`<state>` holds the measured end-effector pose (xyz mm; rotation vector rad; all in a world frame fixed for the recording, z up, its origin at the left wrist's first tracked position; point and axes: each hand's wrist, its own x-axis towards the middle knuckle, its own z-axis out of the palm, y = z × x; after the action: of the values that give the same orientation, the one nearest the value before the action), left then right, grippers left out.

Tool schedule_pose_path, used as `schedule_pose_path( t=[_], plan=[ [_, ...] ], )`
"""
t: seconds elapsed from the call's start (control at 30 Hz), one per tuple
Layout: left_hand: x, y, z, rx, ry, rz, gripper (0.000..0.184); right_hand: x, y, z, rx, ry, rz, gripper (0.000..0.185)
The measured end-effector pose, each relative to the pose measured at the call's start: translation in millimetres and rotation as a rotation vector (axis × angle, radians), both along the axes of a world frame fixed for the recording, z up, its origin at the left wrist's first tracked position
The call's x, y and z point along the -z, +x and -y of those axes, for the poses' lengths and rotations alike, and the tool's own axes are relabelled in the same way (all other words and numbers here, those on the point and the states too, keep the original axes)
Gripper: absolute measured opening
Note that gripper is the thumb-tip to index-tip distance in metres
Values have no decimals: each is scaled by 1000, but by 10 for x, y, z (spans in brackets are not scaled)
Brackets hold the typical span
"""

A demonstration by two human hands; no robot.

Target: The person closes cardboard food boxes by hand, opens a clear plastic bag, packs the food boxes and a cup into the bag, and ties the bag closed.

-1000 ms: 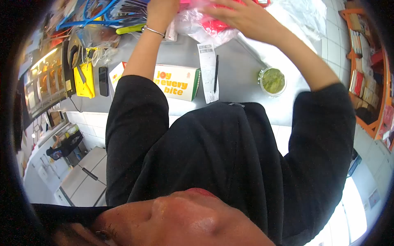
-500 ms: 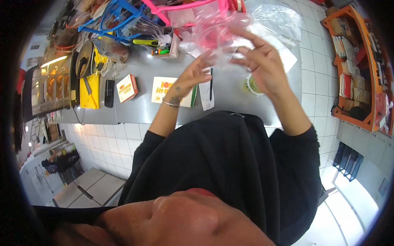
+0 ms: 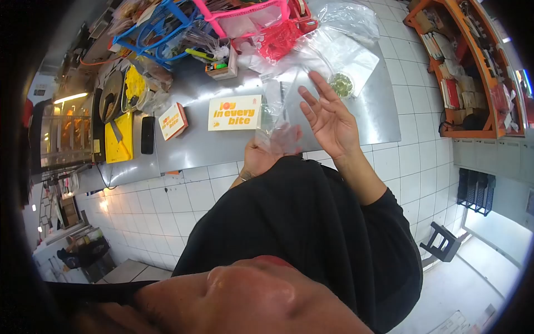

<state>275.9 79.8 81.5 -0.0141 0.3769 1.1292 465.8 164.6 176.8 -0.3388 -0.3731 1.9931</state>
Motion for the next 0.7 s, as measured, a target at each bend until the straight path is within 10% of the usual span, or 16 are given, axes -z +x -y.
schedule_pose_path(
  t=[0.2, 0.43, 0.7],
  plan=[
    [259, -884, 753, 1, 553, 72, 105, 498, -16, 584, 75, -266, 212, 54],
    [607, -1012, 1639, -298, -109, -782, 55, 679, -293, 1265, -152, -252, 305, 53],
    [811, -1221, 2537, -274, -155, -893, 32, 733, -504, 1563, -162, -148, 570, 51]
  ],
)
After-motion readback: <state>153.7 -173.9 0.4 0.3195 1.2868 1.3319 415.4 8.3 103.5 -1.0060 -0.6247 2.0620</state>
